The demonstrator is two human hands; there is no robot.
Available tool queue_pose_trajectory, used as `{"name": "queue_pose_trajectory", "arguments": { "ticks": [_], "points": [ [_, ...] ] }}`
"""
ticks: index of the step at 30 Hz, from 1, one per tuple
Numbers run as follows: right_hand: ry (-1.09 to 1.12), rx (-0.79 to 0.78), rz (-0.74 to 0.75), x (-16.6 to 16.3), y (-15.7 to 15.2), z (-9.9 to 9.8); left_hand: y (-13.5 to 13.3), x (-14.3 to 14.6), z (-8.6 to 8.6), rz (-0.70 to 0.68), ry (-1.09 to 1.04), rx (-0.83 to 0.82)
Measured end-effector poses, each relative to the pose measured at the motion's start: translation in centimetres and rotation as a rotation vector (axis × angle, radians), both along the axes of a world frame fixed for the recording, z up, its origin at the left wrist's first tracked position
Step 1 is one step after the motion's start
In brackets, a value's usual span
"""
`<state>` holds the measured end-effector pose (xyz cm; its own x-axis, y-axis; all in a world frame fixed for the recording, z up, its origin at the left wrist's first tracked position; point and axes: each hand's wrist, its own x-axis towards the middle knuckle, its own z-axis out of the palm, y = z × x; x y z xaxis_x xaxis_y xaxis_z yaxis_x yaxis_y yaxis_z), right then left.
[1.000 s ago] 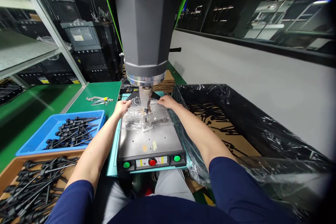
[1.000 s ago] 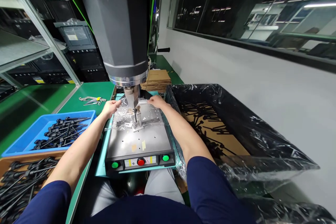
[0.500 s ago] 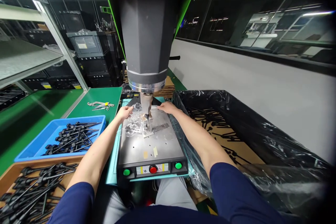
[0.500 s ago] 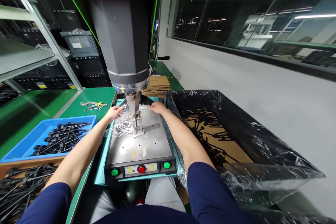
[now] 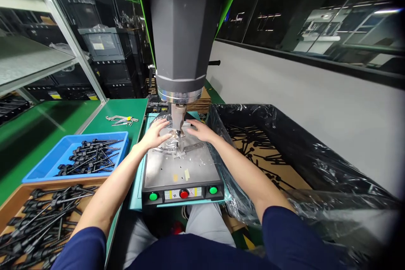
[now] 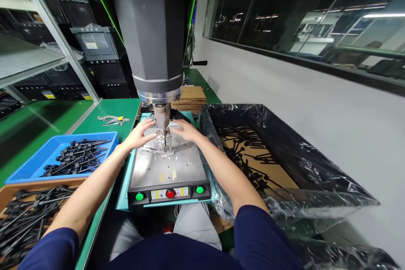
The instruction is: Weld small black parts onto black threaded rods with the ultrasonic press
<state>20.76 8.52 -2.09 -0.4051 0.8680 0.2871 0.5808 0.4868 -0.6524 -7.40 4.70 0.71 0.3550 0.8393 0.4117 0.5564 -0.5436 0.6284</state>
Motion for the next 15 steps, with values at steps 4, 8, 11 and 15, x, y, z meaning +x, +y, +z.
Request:
{"name": "queue_pose_trajectory", "arguments": {
  "ticks": [4,8,11,15],
  "points": [
    [-0.036,-0.012,0.098,-2.4,-2.3,-0.7,0.2,2.3,-1.0,-0.138,0.074,-0.034],
    [-0.081,-0.008,0.091,-3.1,-3.1,-1.3,0.1,2.6,-2.3,-0.179,0.084,0.002],
    [-0.074,0.016,0.077,-3.0,-3.3,-1.6,-0.3,2.8,-3.3,-0.172,0.093,0.068],
    [-0.089,0.026,0.044,-2.8,-3.4,-1.7,-0.2,3.4,-3.9,-0.173,0.132,0.126]
  ]
}}
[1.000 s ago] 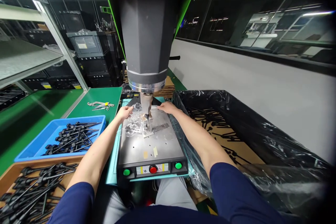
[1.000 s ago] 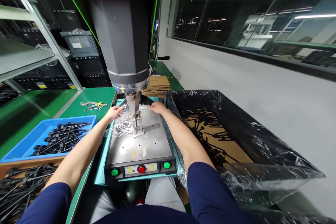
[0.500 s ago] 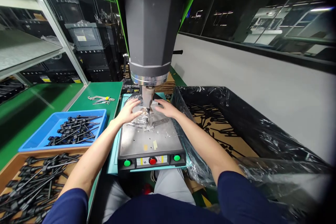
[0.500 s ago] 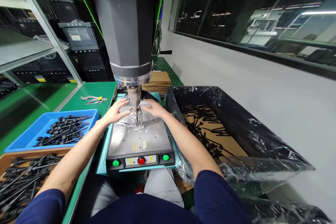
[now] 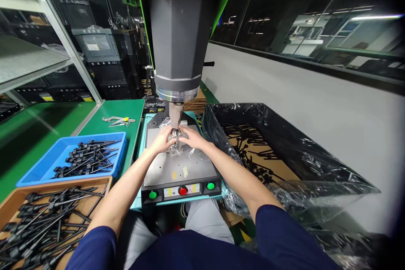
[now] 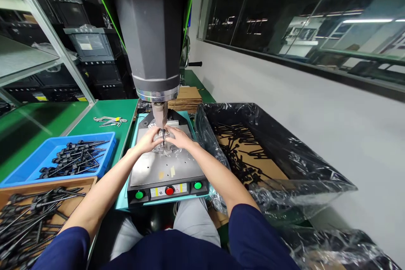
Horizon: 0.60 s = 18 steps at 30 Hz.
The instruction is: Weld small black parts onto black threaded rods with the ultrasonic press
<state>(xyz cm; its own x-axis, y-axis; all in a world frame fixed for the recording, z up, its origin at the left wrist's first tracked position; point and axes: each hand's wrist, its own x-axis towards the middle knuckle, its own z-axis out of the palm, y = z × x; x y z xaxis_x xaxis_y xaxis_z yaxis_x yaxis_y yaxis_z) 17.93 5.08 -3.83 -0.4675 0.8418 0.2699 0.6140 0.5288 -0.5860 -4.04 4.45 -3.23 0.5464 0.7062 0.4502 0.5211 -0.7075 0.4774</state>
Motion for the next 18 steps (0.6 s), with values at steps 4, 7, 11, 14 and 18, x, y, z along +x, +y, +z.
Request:
{"name": "queue_pose_trajectory", "arguments": {
  "ticks": [4,7,11,14,18],
  "points": [
    [-0.035,-0.028,-0.028,0.1,-0.2,0.3,0.3,0.0,-0.2,0.049,0.045,0.027],
    [-0.04,-0.05,-0.059,0.3,-0.5,0.9,0.3,-0.4,-0.1,0.074,0.068,0.065],
    [-0.037,-0.032,-0.103,0.9,-1.0,2.3,0.2,-0.9,0.3,0.12,0.098,0.087],
    [0.012,0.002,-0.115,2.0,-2.4,3.7,-0.3,-1.3,1.4,0.182,0.131,0.08],
    [0.217,0.064,-0.174,4.5,-7.3,4.3,-4.3,-2.9,3.9,0.275,0.066,0.135]
  ]
}}
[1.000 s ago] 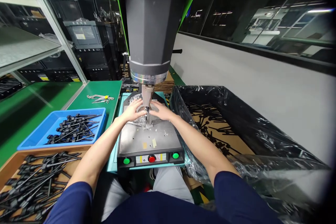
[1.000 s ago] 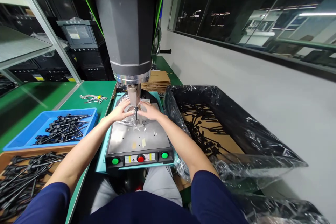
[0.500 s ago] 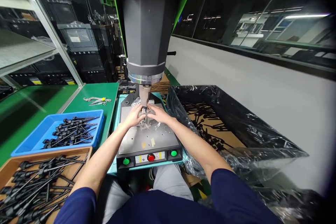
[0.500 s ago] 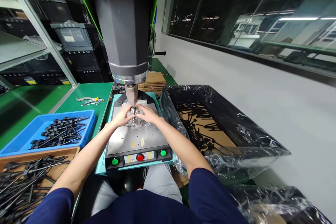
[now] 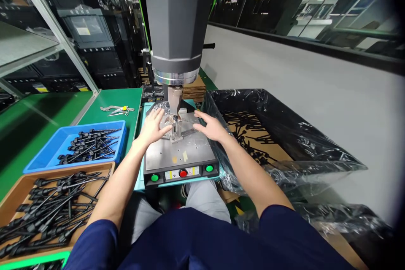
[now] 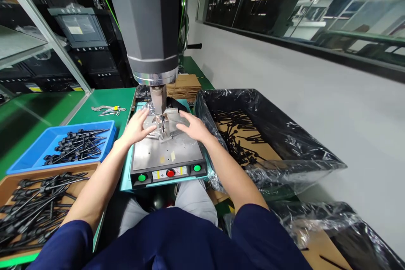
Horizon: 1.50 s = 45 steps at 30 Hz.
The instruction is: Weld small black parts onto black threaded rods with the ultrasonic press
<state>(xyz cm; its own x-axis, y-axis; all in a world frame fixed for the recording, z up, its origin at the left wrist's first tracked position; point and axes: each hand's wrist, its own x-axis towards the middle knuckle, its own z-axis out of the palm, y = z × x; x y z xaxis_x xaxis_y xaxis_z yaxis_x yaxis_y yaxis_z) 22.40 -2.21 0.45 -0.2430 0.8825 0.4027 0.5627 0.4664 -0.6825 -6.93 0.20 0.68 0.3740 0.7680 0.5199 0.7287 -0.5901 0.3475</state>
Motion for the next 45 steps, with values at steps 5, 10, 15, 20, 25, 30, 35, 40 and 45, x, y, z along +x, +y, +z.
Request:
{"name": "queue_pose_trajectory", "arguments": {
  "ticks": [5,10,15,20,25,30,35,40,45],
  "points": [
    [0.185,-0.068,-0.176,3.5,-8.8,-5.4,-10.4,-2.5,-2.5,0.275,-0.459,-0.027],
    [0.087,-0.149,-0.574,4.5,-14.5,-15.5,-18.6,-2.4,-13.8,0.716,-0.85,-0.316],
    [0.003,-0.251,-0.627,3.5,-15.1,-21.5,-18.8,-2.6,-20.2,0.7,-0.637,-0.515],
    [0.018,-0.225,-0.651,3.4,-14.2,-23.1,-17.3,-4.3,-21.1,0.632,-0.546,-0.473],
    [0.069,-0.243,-0.657,4.0,-13.8,-23.5,-17.7,-4.7,-21.3,0.62,-0.534,-0.47],
    [0.099,-0.256,-0.612,4.4,-14.0,-23.4,-17.8,-4.8,-20.8,0.61,-0.574,-0.542],
    [0.092,-0.247,-0.634,4.0,-14.1,-23.4,-17.7,-4.4,-20.0,0.641,-0.617,-0.542],
    [0.094,-0.249,-0.661,3.6,-14.2,-23.5,-17.5,-4.2,-19.9,0.668,-0.612,-0.536],
    [0.157,-0.31,-0.585,4.2,-14.6,-23.7,-18.0,-4.6,-19.8,0.618,-0.626,-0.576]
  ]
}}
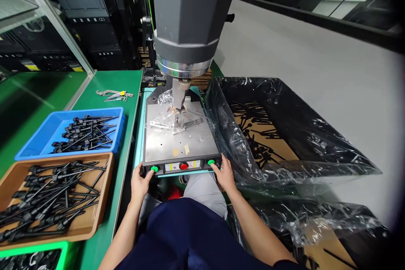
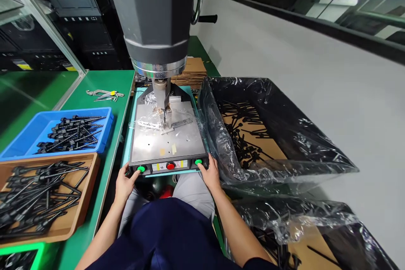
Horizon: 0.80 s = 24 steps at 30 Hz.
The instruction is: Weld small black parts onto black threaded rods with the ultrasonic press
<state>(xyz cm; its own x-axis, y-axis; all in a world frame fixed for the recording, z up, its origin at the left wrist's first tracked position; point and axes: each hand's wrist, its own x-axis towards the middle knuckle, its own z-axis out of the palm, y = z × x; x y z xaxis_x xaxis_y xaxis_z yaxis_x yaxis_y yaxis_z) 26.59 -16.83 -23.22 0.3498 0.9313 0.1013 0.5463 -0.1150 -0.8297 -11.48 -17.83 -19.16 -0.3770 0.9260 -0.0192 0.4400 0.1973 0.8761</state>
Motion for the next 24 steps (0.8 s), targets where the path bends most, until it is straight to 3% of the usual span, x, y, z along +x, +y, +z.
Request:
{"name": "queue_pose_trajectory", "arguments": {
  "ticks": [8,24],
  "points": [
    [0.083,-0.005,-0.005,0.2,-0.5,-0.3,-0.9,0.6,0.0,0.072,-0.001,0.03],
    [0.102,0.018,-0.04,0.4,-0.2,-1.3,1.0,0.6,0.6,0.093,-0.074,0.1]
  ]
}}
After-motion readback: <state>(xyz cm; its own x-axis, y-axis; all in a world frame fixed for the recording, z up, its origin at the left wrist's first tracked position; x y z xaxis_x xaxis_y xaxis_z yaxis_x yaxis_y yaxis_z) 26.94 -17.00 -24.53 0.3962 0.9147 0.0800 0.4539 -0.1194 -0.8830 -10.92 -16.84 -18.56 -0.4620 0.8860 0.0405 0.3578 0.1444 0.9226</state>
